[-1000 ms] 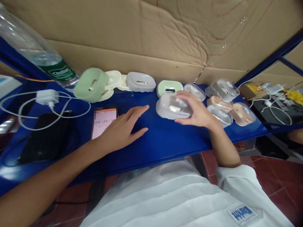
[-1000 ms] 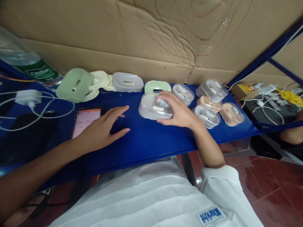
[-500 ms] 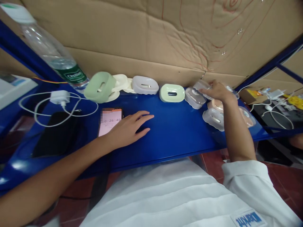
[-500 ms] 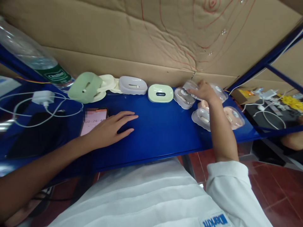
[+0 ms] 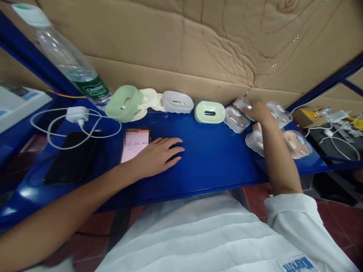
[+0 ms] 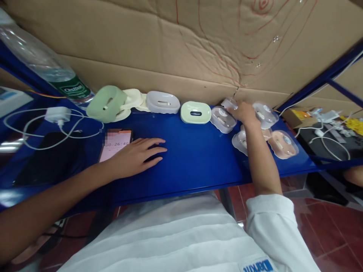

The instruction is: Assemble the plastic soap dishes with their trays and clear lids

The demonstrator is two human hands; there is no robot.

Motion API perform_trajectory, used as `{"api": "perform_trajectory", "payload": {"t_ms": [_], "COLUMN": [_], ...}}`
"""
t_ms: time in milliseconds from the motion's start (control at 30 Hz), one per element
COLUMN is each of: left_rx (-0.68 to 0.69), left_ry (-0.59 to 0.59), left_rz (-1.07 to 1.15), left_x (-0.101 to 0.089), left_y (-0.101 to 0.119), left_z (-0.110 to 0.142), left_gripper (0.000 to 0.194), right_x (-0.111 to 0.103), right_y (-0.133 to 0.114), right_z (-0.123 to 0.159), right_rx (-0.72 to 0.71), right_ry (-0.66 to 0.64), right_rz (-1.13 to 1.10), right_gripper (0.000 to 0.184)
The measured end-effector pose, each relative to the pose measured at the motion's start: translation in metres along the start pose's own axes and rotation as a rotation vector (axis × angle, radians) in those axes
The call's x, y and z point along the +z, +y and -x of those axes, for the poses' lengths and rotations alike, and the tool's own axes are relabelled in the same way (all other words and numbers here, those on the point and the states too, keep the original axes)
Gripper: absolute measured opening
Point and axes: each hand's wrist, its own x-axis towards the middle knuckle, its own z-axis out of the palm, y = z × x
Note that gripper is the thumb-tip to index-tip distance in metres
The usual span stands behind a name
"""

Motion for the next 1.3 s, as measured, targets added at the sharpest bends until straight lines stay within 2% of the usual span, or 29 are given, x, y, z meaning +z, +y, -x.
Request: {"api": "perform_trajectory", "payload": {"t_ms": [100,133,267,333,367,433,533,700,867,967,1067,1133,1233,1300], "left_rx": [0.013,0.018,0.028,0.029,0.029,0.026,0.013,-0.015,-0.025,-0.017,0.029,0.049,0.060,0.070], "left_ry": [0.010,0.014,0.027,0.025,0.021,0.014,0.012,0.052,0.096,0.109,0.066,0.047,0.042,0.035], "left_rz": [-0.019,-0.021,-0.031,-0.037,-0.037,-0.036,-0.027,-0.023,-0.092,-0.064,-0.028,-0.022,-0.033,-0.063], "left_x": [0.000,0.000,-0.001,-0.002,-0.002,-0.003,-0.004,-0.006,-0.008,-0.009,-0.010,-0.010,-0.011,-0.012], "left_y": [0.000,0.001,0.002,0.002,0.003,0.003,0.003,0.005,0.005,0.002,0.001,0.001,0.003,0.003], "left_z": [0.000,0.000,0.000,0.000,0.000,0.000,0.000,-0.002,-0.004,-0.004,-0.004,-0.005,-0.004,-0.005], "left_gripper": [0.040,0.039,0.036,0.035,0.035,0.035,0.034,0.037,0.043,0.044,0.034,0.031,0.030,0.028], "right_x": [-0.003,-0.004,0.004,0.016,0.022,0.031,0.033,0.022,0.025,0.025,0.025,0.026,0.031,0.033], "right_y": [-0.018,-0.027,-0.067,-0.084,-0.090,-0.097,-0.101,-0.123,-0.144,-0.146,-0.154,-0.165,-0.187,-0.197], "right_z": [0.009,0.013,0.028,0.034,0.037,0.043,0.055,0.082,0.100,0.096,0.073,0.049,0.013,-0.002], "right_rx": [0.005,-0.048,-0.461,-0.583,-0.598,-0.596,-0.669,-0.902,-1.059,-1.023,-0.865,-0.808,-0.792,-0.789], "right_ry": [0.084,0.107,0.154,0.143,0.134,0.127,0.119,0.010,0.069,0.168,0.253,0.246,0.177,0.122], "right_rz": [0.035,0.032,-0.117,-0.163,-0.159,-0.128,-0.138,-0.301,-0.465,-0.641,-0.626,-0.538,-0.440,-0.403], "right_gripper": [0.056,0.056,0.065,0.073,0.073,0.061,0.045,0.043,0.041,0.044,0.047,0.048,0.062,0.057]}}
